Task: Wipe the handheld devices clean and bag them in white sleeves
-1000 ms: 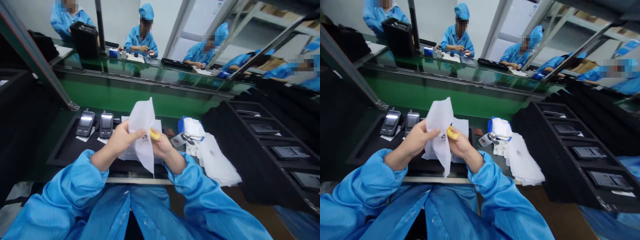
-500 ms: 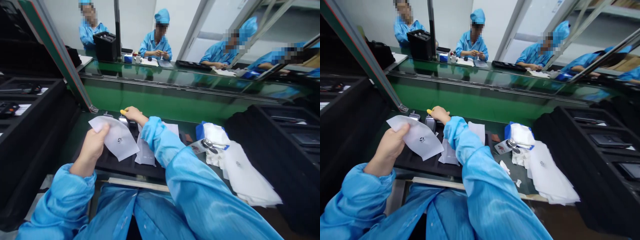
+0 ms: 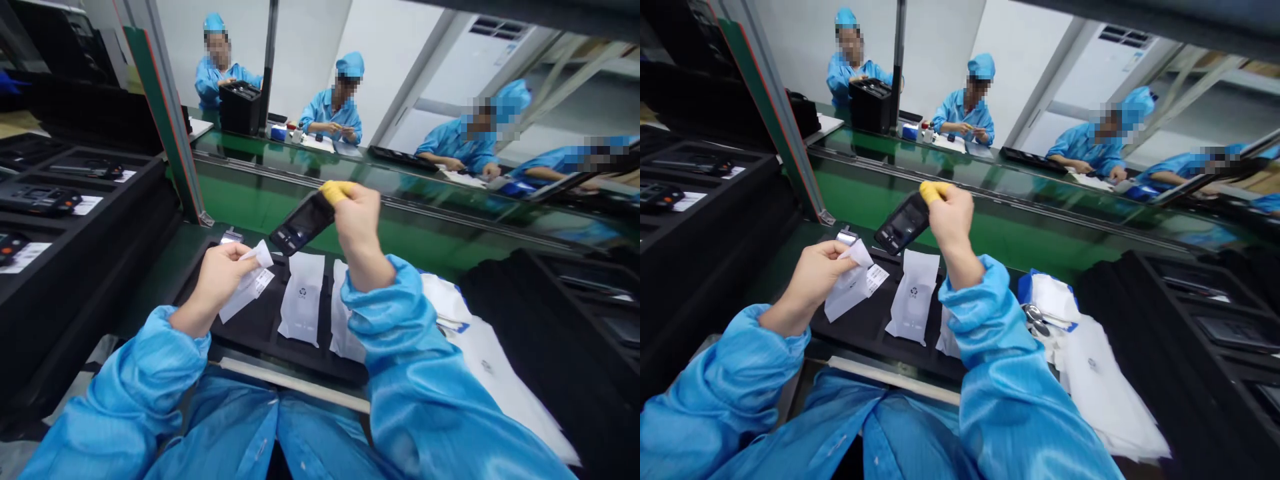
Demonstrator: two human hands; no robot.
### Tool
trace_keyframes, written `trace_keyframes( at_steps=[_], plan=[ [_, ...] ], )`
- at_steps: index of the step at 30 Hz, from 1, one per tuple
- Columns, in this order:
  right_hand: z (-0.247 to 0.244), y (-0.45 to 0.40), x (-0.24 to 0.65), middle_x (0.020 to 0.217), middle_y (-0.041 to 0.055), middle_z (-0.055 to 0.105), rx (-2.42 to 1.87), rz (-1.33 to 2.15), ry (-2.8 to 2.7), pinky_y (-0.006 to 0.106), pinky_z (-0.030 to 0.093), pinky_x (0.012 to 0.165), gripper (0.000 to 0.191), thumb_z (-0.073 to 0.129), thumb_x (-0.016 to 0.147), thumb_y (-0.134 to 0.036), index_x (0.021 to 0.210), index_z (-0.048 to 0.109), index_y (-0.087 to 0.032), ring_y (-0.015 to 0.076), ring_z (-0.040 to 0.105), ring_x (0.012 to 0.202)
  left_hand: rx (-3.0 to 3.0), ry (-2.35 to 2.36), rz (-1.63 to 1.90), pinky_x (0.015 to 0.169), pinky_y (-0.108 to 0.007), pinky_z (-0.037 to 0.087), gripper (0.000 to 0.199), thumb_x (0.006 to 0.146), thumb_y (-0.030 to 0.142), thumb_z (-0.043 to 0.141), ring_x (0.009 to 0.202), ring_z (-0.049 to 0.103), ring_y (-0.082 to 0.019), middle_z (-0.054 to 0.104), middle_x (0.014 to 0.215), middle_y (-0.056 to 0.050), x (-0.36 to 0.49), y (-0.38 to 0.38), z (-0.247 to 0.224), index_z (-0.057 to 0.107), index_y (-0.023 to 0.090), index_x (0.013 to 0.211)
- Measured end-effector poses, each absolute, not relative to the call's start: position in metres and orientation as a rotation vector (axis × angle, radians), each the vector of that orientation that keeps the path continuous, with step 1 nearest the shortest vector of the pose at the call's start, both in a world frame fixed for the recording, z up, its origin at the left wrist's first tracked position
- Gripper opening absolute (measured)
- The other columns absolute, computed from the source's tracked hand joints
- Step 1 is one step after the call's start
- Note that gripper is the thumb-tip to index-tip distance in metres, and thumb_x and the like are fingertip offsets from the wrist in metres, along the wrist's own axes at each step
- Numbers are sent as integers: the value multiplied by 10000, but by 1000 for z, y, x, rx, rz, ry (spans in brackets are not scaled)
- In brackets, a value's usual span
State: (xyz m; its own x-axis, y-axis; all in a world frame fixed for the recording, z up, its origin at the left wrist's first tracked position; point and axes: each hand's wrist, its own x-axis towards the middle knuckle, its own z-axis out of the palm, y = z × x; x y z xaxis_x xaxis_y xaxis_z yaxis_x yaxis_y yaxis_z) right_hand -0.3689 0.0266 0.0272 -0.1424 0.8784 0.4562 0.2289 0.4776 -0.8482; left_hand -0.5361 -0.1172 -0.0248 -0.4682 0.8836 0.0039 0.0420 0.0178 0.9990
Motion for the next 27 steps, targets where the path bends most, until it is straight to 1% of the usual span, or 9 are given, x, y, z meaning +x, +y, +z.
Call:
trace_keyframes(
  at_steps=[3, 5, 8, 10, 12, 14, 17, 20, 27],
  plan=[
    [49, 20, -350, 709, -24, 664, -740, 677, -1443, 337, 511, 802, 193, 685, 738, -396, 713, 707, -206, 147, 623, 751, 1239, 1749, 1472, 458, -245, 246, 351, 654, 459, 688, 480, 419, -112, 481, 457, 27, -531, -109, -17, 586, 172, 479],
    [60, 11, -343, 686, -45, 649, -639, 661, -1391, 316, 515, 790, 162, 696, 736, -382, 696, 702, -225, 126, 621, 730, 1359, 1752, 1431, 482, -247, 277, 309, 709, 419, 630, 511, 459, -127, 526, 482, 20, -528, -103, -11, 631, 173, 523],
    [70, -3, -339, 699, -54, 636, -562, 631, -1347, 302, 514, 819, 127, 668, 769, -346, 713, 700, -236, 117, 638, 760, 1397, 1673, 1421, 520, -238, 345, 156, 629, 338, 695, 582, 532, -146, 640, 598, 11, -520, -98, -2, 692, 182, 640],
    [72, -9, -340, 734, -47, 641, -545, 607, -1309, 308, 518, 845, 120, 649, 783, -332, 745, 704, -231, 125, 648, 797, 1384, 1653, 1420, 488, -233, 321, 203, 590, 371, 738, 551, 499, -134, 611, 569, 15, -515, -96, 3, 669, 181, 608],
    [72, -9, -340, 762, -43, 650, -529, 587, -1231, 311, 523, 854, 107, 658, 770, -316, 758, 706, -221, 128, 651, 808, 1360, 1628, 1412, 452, -231, 272, 310, 611, 461, 720, 497, 428, -114, 533, 497, 22, -510, -96, 6, 626, 175, 541],
    [70, -5, -339, 782, -44, 653, -506, 552, -1183, 314, 521, 870, 115, 654, 774, -320, 768, 708, -219, 133, 658, 848, 1343, 1576, 1381, 437, -234, 268, 399, 640, 539, 675, 475, 406, -110, 505, 473, 15, -507, -98, 9, 605, 170, 506],
    [66, 3, -334, 804, -47, 650, -501, 480, -1227, 339, 507, 902, 175, 596, 822, -368, 807, 708, -234, 153, 660, 964, 1285, 1469, 1351, 457, -241, 337, 419, 582, 572, 726, 504, 467, -128, 585, 531, -12, -503, -102, 10, 646, 163, 542],
    [64, 2, -331, 808, -49, 655, -528, 480, -1242, 351, 513, 906, 187, 597, 822, -384, 792, 703, -233, 160, 666, 969, 1202, 1424, 1385, 490, -249, 386, 419, 525, 559, 777, 537, 510, -136, 639, 598, -25, -501, -105, 9, 676, 158, 591],
    [69, -16, -332, 819, -27, 661, -510, 531, -1129, 341, 525, 934, 116, 628, 807, -304, 789, 691, -207, 145, 673, 896, 1312, 1588, 1363, 442, -228, 260, 391, 547, 498, 774, 474, 378, -87, 471, 475, 41, -497, -98, 3, 560, 174, 496]
  ],
)
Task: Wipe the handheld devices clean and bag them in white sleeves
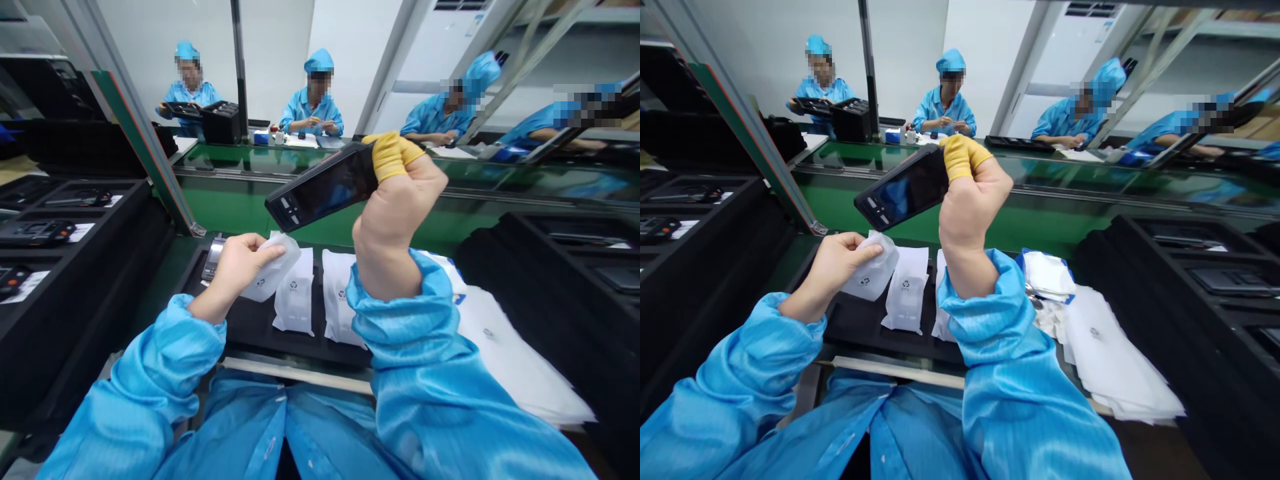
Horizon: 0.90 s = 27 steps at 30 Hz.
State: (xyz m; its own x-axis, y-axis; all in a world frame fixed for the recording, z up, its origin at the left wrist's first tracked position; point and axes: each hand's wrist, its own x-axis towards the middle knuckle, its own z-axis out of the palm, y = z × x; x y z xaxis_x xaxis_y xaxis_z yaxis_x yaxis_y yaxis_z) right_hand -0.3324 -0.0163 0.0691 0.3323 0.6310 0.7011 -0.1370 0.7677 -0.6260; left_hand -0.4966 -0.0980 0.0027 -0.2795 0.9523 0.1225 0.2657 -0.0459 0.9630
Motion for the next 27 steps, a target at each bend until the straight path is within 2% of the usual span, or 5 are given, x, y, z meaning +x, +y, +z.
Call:
trace_keyframes(
  at_steps=[5, 11, 17, 21, 27],
  plan=[
    [56, -14, -329, 828, -34, 669, -556, 557, -1137, 348, 526, 944, 104, 619, 822, -290, 807, 690, -215, 148, 677, 916, 1364, 1585, 1359, 432, -244, 181, 551, 616, 652, 696, 459, 280, -76, 332, 458, 50, -493, -100, 2, 456, 185, 448],
    [42, -1, -322, 903, -8, 681, -706, 542, -1200, 318, 499, 975, 114, 606, 866, -323, 859, 683, -240, 153, 641, 1016, 1223, 1430, 1353, 458, -244, 341, 612, 461, 758, 744, 511, 439, -114, 549, 542, -4, -492, -103, -2, 639, 163, 557],
    [46, -4, -325, 856, -10, 691, -641, 607, -1138, 275, 505, 939, 99, 596, 850, -184, 793, 676, -201, 96, 639, 831, 1164, 1378, 1405, 443, -229, 339, 620, 489, 769, 738, 491, 438, -100, 565, 535, -3, -488, -100, -10, 630, 161, 539],
    [46, -10, -327, 842, -23, 685, -672, 659, -1117, 273, 500, 929, 115, 595, 844, -160, 781, 676, -212, 98, 641, 836, 1178, 1288, 1307, 431, -228, 340, 615, 533, 767, 723, 478, 454, -100, 587, 539, -9, -486, -101, -15, 647, 156, 560],
    [45, -15, -323, 723, -40, 657, -644, 683, -1102, 250, 511, 805, 183, 596, 819, -86, 691, 675, -190, 70, 606, 687, 1052, 1207, 1429, 478, -234, 399, 589, 568, 745, 725, 502, 510, -112, 613, 555, -9, -485, -101, -22, 652, 162, 609]
  ],
)
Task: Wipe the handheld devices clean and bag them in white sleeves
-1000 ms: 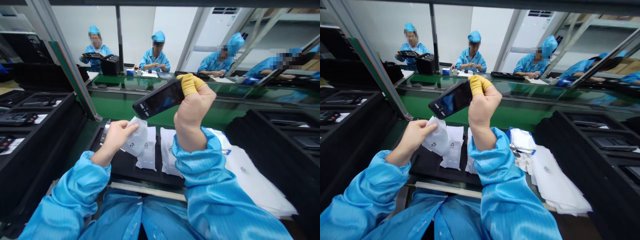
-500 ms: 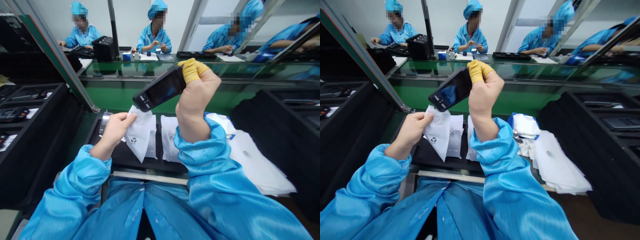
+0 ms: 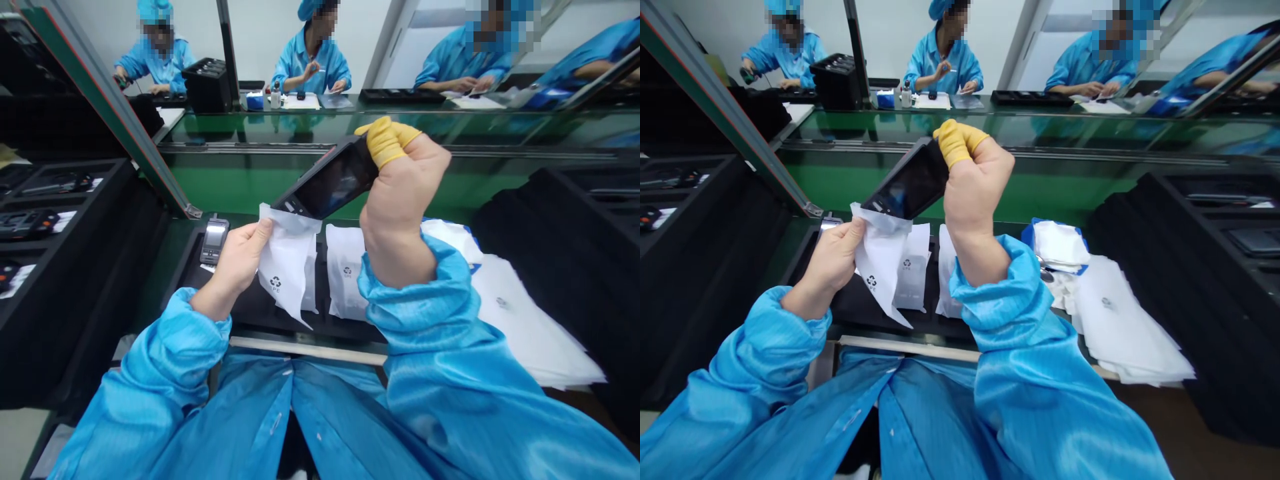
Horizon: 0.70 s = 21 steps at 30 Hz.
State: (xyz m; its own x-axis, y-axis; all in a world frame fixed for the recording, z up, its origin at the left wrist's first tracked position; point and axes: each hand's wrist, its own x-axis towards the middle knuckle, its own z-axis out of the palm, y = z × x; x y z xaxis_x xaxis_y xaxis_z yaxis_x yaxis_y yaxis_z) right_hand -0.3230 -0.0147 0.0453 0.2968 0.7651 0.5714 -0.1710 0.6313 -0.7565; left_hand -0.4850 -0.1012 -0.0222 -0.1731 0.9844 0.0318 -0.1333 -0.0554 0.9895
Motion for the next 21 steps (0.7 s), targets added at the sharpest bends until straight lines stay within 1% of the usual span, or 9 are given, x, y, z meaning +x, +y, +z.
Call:
trace_keyframes(
  at_steps=[3, 5, 8, 11, 15, 18, 21],
  plan=[
    [44, -19, -321, 662, -71, 629, -656, 662, -1144, 229, 504, 762, 169, 614, 800, -97, 677, 683, -191, 54, 600, 665, 1079, 1216, 1403, 480, -233, 406, 562, 556, 708, 759, 510, 522, -115, 636, 579, -10, -484, -102, -24, 666, 159, 632],
    [45, -22, -320, 615, -81, 599, -667, 660, -1195, 226, 496, 723, 152, 621, 798, -127, 672, 685, -182, 51, 592, 645, 1116, 1205, 1370, 501, -235, 434, 532, 549, 666, 792, 541, 556, -125, 673, 628, -19, -483, -103, -23, 690, 157, 667],
    [50, -28, -320, 603, -74, 581, -733, 658, -1330, 241, 478, 692, 133, 643, 785, -154, 660, 689, -156, 58, 574, 632, 1147, 1134, 1345, 558, -243, 487, 490, 568, 609, 816, 601, 615, -144, 715, 699, -28, -482, -102, -21, 725, 164, 751],
    [52, -31, -322, 605, -61, 577, -802, 681, -1485, 262, 474, 689, 155, 654, 783, -189, 641, 682, -134, 67, 564, 629, 1178, 1075, 1347, 597, -256, 520, 477, 585, 583, 820, 660, 659, -171, 722, 709, -28, -480, -102, -15, 739, 171, 812],
    [42, -35, -328, 652, -52, 615, -865, 716, -1621, 299, 500, 753, 163, 670, 792, -293, 715, 702, -154, 104, 616, 693, 1233, 1070, 1398, 616, -269, 529, 464, 639, 600, 779, 699, 668, -187, 717, 709, -27, -477, -103, -10, 745, 176, 824],
    [27, -40, -336, 700, -41, 652, -933, 708, -1659, 334, 512, 804, 209, 666, 796, -368, 745, 712, -171, 128, 642, 738, 1253, 1125, 1496, 563, -240, 489, 445, 715, 615, 713, 662, 637, -159, 698, 686, -17, -475, -102, -14, 746, 179, 795],
    [18, -52, -341, 735, -35, 671, -934, 699, -1722, 377, 509, 868, 240, 649, 810, -407, 756, 718, -184, 147, 664, 795, 1263, 1172, 1635, 524, -215, 449, 422, 771, 604, 666, 612, 594, -120, 675, 668, 5, -472, -103, -21, 736, 190, 738]
  ],
)
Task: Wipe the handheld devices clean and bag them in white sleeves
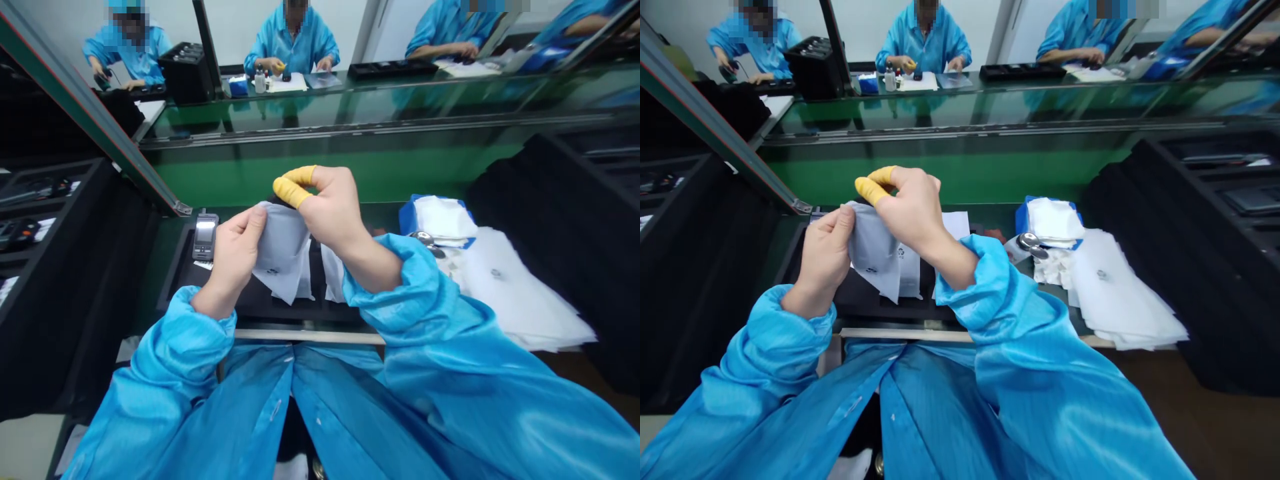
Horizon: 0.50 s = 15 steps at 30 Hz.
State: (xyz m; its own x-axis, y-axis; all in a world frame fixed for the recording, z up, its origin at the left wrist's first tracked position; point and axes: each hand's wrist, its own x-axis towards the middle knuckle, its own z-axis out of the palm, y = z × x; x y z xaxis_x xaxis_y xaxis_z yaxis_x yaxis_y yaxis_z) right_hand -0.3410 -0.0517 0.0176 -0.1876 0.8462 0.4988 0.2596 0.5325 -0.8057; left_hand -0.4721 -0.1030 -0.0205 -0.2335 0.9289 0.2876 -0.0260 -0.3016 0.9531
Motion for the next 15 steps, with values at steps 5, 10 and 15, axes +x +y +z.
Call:
trace_keyframes(
  at_steps=[5, 10, 15],
  plan=[
    [30, -78, -322, 986, 0, 708, -958, 495, -1840, 409, 473, 972, 285, 645, 823, -439, 984, 739, -224, 194, 639, 1035, 1439, 1294, 1845, 704, -248, 530, 335, 847, 521, 630, 779, 675, -148, 722, 774, 9, -464, -116, -15, 749, 211, 800],
    [43, -88, -263, 1022, -24, 740, -1060, 260, -1739, 340, 465, 948, 358, 533, 878, -467, 1033, 730, -211, 139, 628, 1024, 1613, 1301, 2059, 764, -326, 565, 291, 869, 480, 631, 833, 708, -175, 741, 828, 11, -461, -136, 12, 751, 216, 849],
    [34, -92, -198, 1202, -56, 687, -1626, 121, -1404, 514, 409, 805, 591, 429, 736, -706, 1083, 719, -325, 335, 588, 1146, 1568, 1619, 1792, 500, -266, 401, 385, 874, 547, 587, 759, 683, -151, 602, 588, 87, -487, -134, 10, 613, 246, 636]
  ],
)
